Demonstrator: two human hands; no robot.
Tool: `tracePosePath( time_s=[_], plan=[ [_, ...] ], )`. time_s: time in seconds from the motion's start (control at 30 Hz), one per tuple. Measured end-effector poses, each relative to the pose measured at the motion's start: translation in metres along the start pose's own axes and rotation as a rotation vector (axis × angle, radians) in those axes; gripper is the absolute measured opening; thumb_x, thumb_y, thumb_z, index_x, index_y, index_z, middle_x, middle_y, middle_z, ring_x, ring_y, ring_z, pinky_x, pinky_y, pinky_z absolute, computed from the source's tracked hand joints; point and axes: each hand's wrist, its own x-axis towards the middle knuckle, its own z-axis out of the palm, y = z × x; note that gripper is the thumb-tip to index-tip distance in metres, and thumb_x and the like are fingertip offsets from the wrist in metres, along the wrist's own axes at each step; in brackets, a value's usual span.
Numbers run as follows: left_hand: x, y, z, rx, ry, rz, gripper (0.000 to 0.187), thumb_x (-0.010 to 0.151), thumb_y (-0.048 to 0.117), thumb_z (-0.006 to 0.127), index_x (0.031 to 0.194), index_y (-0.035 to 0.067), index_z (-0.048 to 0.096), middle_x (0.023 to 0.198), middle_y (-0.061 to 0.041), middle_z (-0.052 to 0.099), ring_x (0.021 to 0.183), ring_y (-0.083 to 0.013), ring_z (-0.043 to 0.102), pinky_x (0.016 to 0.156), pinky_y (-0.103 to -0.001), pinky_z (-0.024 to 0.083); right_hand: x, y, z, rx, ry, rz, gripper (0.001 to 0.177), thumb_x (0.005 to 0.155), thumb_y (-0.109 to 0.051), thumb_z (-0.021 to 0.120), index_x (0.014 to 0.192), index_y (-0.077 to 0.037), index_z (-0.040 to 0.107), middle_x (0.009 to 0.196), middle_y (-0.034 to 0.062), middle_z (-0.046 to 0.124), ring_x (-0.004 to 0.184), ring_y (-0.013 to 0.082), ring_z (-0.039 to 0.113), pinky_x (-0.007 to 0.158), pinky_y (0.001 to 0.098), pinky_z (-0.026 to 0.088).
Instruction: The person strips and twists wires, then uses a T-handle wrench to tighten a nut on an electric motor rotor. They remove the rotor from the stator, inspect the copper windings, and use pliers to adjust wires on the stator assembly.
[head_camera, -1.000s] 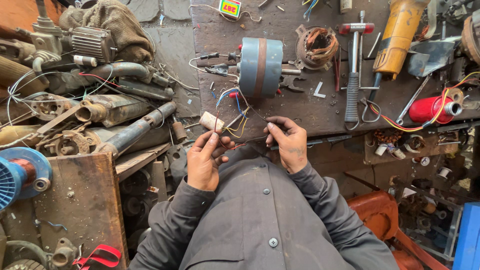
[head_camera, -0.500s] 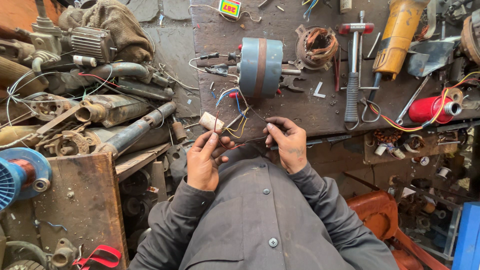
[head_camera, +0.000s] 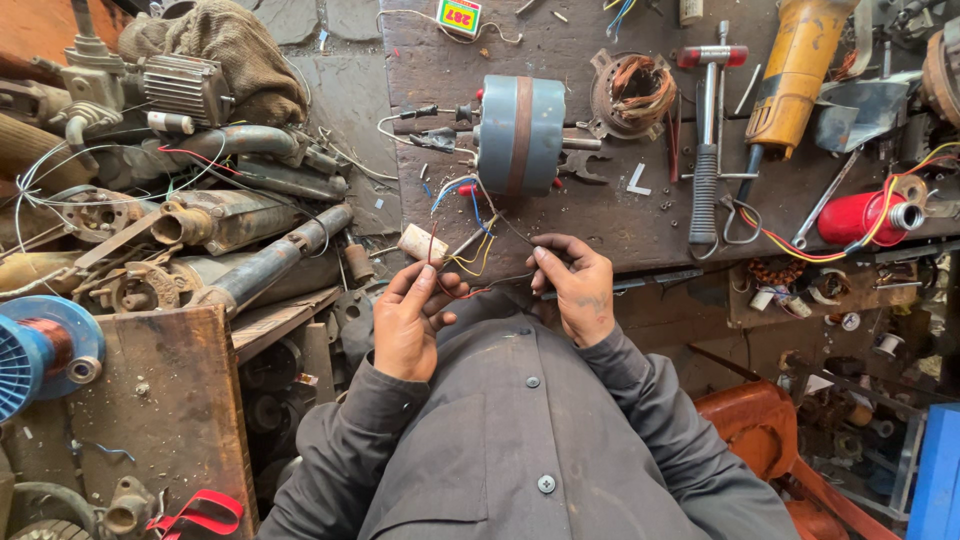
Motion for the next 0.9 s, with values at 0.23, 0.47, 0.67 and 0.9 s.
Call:
tracePosePath(
  time_s=[0.23,0.47,0.67,0.9],
  plan=[
    [0.0013,-0.0007,-0.0007,0.002,0.003,-0.001,0.024,0.100,0.021,0.064,0.119,0.007,0.067,0.098,-0.009,0.075,0.091,-0.0243,0.076,0.060,-0.028,0.051,0.0002,0.0009,-0.0004,0.010,0.000,0.012,0.022,0.096,-0.004,0.066,0.116,0.006,0.069,0.091,0.0099,0.072,0.067,0.0097,0.063,0.059,0.0246,0.053],
    [0.0018,-0.0012,-0.0014,0.001,0.000,0.000,0.024,0.100,0.021,0.063,0.119,0.007,0.066,0.099,-0.009,0.076,0.091,-0.0241,0.076,0.060,-0.028,0.051,0.0001,0.0000,0.0000,0.006,0.000,0.024,0.023,0.096,-0.005,0.067,0.116,0.006,0.068,0.090,0.0100,0.072,0.067,0.0098,0.063,0.059,0.0246,0.052],
    [0.0028,-0.0008,-0.0007,-0.005,0.006,-0.002,0.024,0.100,0.021,0.064,0.119,0.006,0.066,0.099,-0.010,0.075,0.090,-0.0249,0.076,0.059,-0.028,0.052,0.0003,-0.0001,-0.0003,0.012,0.001,0.033,0.023,0.096,-0.005,0.067,0.117,0.005,0.068,0.091,0.0102,0.072,0.067,0.0098,0.063,0.059,0.0244,0.052],
    [0.0031,-0.0004,0.0004,-0.013,0.004,-0.008,0.024,0.100,0.020,0.063,0.119,0.006,0.066,0.098,-0.010,0.075,0.090,-0.0243,0.076,0.059,-0.028,0.052,0.0014,0.0022,-0.0021,0.016,-0.012,0.021,0.024,0.096,-0.004,0.067,0.117,0.006,0.068,0.092,0.0106,0.072,0.068,0.0100,0.064,0.060,0.0245,0.052]
  ],
)
